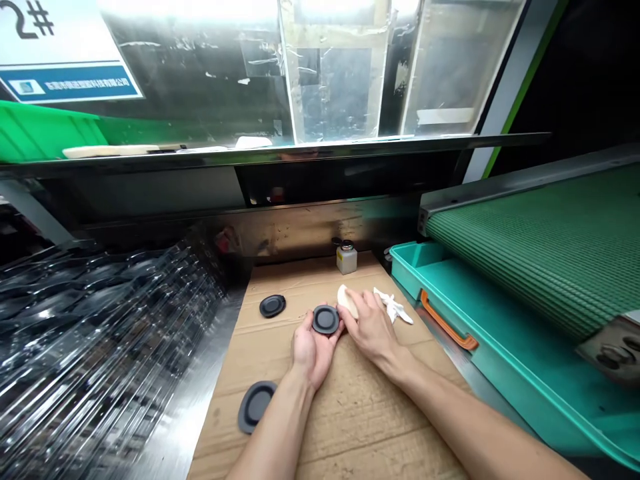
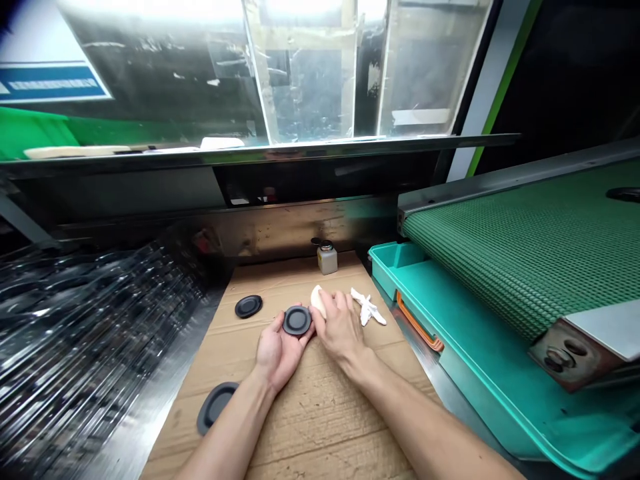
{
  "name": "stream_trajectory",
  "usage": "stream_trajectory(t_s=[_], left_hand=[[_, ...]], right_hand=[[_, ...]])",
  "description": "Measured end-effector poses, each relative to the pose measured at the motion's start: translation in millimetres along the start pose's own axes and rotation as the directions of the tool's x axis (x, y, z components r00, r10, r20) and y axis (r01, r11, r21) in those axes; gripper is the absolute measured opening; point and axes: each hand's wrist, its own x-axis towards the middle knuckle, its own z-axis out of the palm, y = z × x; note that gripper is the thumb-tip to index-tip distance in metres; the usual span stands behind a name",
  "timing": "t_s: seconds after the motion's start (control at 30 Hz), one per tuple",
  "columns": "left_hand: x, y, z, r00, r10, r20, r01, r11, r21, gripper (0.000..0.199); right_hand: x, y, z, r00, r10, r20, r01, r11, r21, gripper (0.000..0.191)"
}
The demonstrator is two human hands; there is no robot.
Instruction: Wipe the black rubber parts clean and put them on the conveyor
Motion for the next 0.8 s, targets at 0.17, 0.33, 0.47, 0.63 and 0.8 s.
stream_trajectory(t_s=[0.17,0.33,0.47,0.63,0.8], left_hand=[[0.1,-1.0,1.2,0.999,0.036,0.001,-0.036,0.999,0.003,0.027],[-0.5,-1.4,1.4,0.999,0.046,-0.024,-0.046,0.999,-0.009,0.03],[-1.2,-3.0,1.2,0.999,0.045,-0.024,-0.045,0.999,0.016,0.028],[-2.5,-3.2,2.5,0.998,0.054,-0.02,-0.053,0.998,0.021,0.028],[-1.8,-5.0,3.6,0.999,0.042,-0.009,-0.041,0.998,0.036,0.027]], right_hand=[[2.9,1.2,-7.4,0.997,-0.069,0.034,0.059,0.968,0.244,0.038],[-2.6,-10.6,-13.9,0.95,-0.23,0.212,0.194,0.965,0.177,0.026],[-3.9,-13.9,-15.0,0.912,-0.31,0.268,0.285,0.95,0.127,0.027],[-0.5,-14.0,-18.7,0.851,-0.43,0.301,0.382,0.901,0.207,0.026],[10.0,-5.8,-39.9,0.771,-0.483,0.415,0.403,0.875,0.269,0.029]])
